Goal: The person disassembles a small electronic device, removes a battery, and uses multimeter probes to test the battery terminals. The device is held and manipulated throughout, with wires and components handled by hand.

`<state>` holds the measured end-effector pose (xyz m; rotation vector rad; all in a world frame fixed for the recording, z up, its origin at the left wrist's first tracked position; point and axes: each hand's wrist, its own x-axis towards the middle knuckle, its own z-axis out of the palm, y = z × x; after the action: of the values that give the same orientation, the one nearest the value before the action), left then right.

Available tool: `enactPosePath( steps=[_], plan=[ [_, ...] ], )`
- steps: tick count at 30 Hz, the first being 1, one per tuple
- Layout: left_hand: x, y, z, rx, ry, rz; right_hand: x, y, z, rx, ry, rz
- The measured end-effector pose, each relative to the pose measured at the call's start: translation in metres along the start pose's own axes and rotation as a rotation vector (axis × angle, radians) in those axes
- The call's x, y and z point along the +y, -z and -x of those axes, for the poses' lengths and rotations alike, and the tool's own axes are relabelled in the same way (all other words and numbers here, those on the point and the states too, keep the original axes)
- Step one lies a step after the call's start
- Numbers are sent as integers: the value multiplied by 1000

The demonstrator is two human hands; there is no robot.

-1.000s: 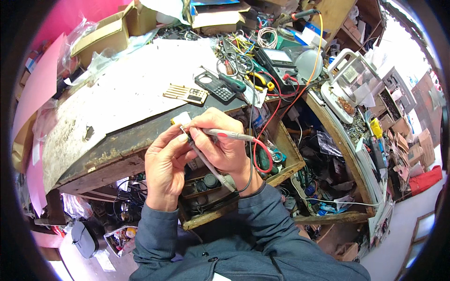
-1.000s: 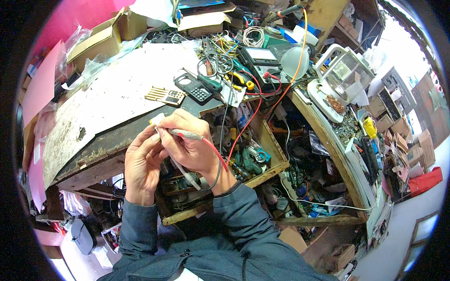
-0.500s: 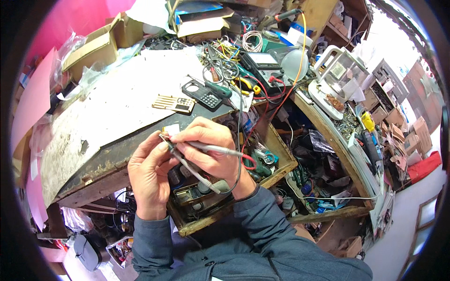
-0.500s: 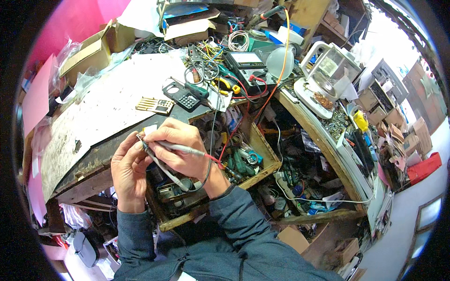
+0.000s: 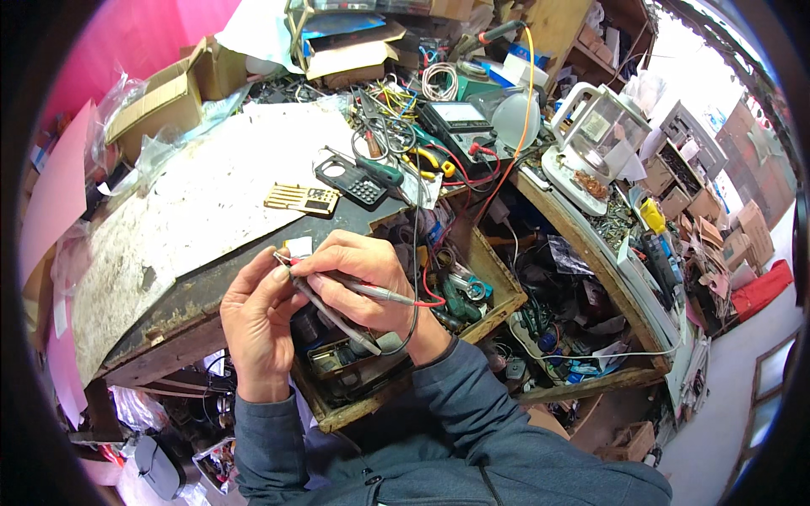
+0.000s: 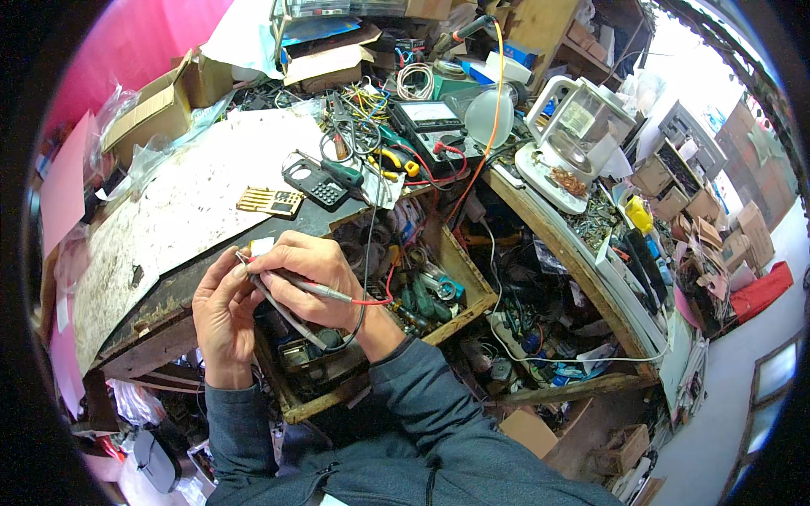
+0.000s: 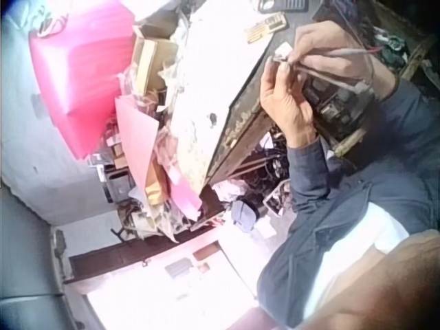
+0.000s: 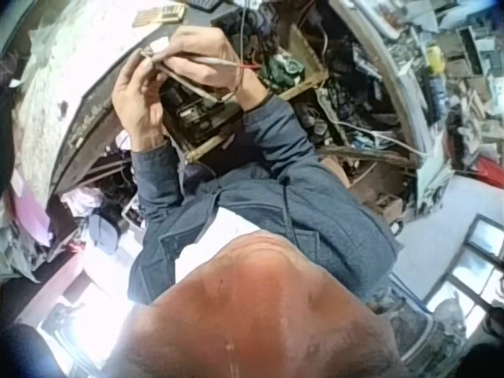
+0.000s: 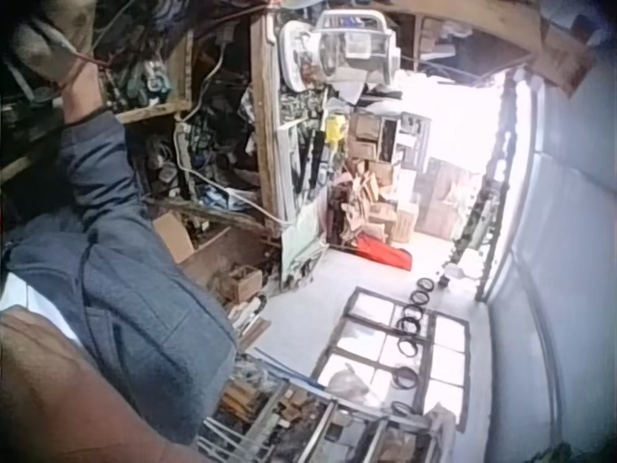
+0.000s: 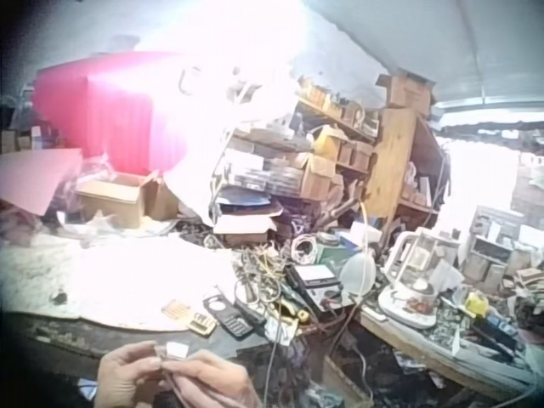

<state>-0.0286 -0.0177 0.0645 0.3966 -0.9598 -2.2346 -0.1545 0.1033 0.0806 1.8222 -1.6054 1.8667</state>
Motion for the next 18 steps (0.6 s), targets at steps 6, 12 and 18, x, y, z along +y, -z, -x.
enactPosePath(
  steps=[6,12,18],
  plan=[
    [0,0,-3,16,-12,14,1,4,0,9,1,-41],
    [9,-4,-6,58,-43,51,1,-3,-2,19,47,104],
    [6,2,-9,37,-43,138,-6,-6,4,-25,4,197]
  ],
)
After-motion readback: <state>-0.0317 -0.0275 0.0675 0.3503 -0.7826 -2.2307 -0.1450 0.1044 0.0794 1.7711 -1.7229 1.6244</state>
